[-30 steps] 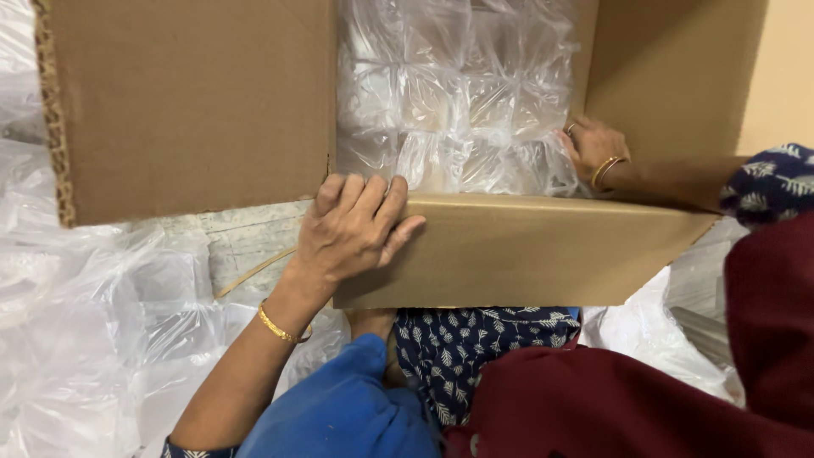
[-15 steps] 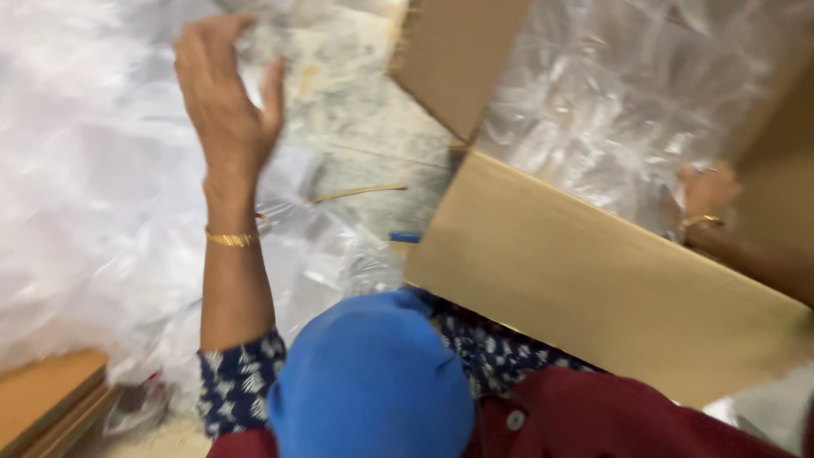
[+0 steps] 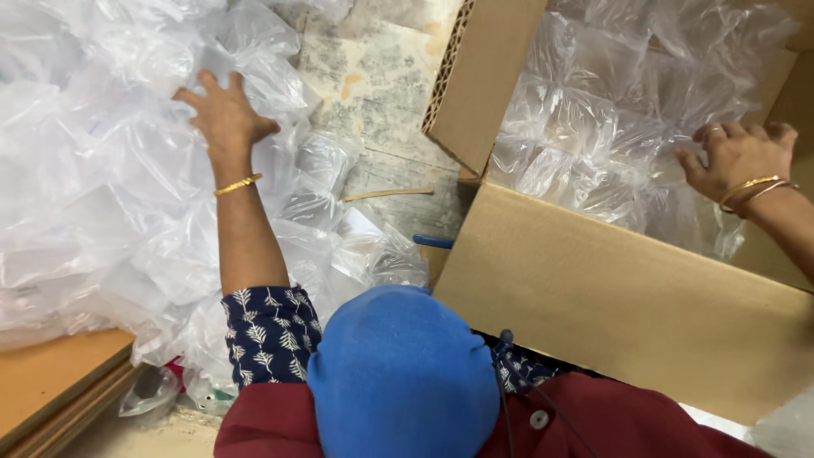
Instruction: The person sits on the floor and packs white foam blocks into a large cardboard box. They pick up foam pieces from a pile on the floor, wrap or cover some pieces in clear plastic bags, and place them into the box, arranging the pieces to fill it.
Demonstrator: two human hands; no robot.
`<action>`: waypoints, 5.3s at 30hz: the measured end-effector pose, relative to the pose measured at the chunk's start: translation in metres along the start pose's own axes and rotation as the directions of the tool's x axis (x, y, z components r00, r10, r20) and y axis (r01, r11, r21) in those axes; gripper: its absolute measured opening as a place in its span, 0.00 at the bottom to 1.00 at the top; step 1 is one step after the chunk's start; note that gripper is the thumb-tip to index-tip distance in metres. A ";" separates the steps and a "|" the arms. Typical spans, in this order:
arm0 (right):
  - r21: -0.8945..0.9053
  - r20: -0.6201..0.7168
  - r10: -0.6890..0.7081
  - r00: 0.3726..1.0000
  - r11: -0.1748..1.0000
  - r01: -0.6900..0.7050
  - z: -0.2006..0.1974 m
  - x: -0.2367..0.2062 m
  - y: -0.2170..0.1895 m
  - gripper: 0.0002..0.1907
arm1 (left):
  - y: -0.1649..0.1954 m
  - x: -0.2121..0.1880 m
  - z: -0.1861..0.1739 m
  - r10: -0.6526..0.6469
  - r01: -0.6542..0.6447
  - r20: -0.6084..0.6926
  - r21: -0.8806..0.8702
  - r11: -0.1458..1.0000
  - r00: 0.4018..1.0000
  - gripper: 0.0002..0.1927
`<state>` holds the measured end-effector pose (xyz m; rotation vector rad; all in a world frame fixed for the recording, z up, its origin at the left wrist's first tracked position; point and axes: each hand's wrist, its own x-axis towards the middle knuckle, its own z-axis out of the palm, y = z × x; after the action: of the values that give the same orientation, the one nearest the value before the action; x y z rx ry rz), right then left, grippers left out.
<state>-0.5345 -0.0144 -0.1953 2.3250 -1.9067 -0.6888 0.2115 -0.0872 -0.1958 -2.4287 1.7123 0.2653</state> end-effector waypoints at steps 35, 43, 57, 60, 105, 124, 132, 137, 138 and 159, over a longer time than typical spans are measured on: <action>-0.035 -0.930 -0.305 0.205 0.629 0.777 -0.280 -0.066 -0.203 0.32 | 0.089 -0.168 -0.120 0.068 -0.871 -0.947 -0.260 0.417 0.315 0.27; -0.156 -0.942 -0.310 0.130 0.745 0.648 -0.278 -0.059 -0.287 0.32 | 0.119 -0.238 -0.140 0.312 -0.843 -0.802 -0.537 -0.004 0.509 0.32; 0.389 -0.796 -0.064 0.602 0.707 0.590 -0.185 -0.083 -0.080 0.51 | 0.107 -0.131 0.022 0.198 -0.341 -0.300 -0.912 0.228 0.933 0.17; 0.253 -0.553 -0.019 0.833 0.949 0.189 -0.141 -0.057 0.010 0.57 | 0.114 -0.119 0.040 0.420 -0.549 -0.360 -0.633 0.545 0.833 0.14; 0.199 -0.950 0.002 0.312 0.774 0.601 -0.191 -0.035 -0.091 0.49 | 0.073 -0.230 -0.138 0.028 -0.920 -0.919 -0.392 0.019 0.393 0.36; 0.800 -0.564 0.111 0.818 -0.170 0.575 -0.191 -0.122 -0.187 0.50 | 0.242 -0.239 -0.112 0.727 -0.577 -0.618 -0.724 -0.378 0.299 0.60; 0.787 -0.454 0.034 0.890 -0.453 0.419 -0.191 -0.121 -0.186 0.47 | 0.236 -0.250 -0.105 0.614 -0.620 -0.670 -0.703 -0.347 0.417 0.50; 0.834 -0.407 0.044 0.912 -0.390 0.391 -0.182 -0.117 -0.201 0.47 | 0.239 -0.256 -0.099 0.582 -0.517 -0.598 -0.792 -0.324 0.552 0.40; 0.844 -0.398 0.050 0.916 -0.371 0.387 -0.181 -0.116 -0.203 0.46 | 0.239 -0.256 -0.097 0.584 -0.580 -0.613 -0.767 -0.276 0.533 0.39; 0.691 -0.687 0.153 0.710 0.439 0.574 -0.141 -0.053 -0.056 0.41 | 0.281 -0.252 -0.049 0.669 -0.820 -0.667 -0.553 -0.148 0.329 0.45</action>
<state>-0.4381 0.0158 -0.0707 2.6904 -1.6924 1.4474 -0.1336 0.0383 -0.0968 -1.1034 3.6241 1.4684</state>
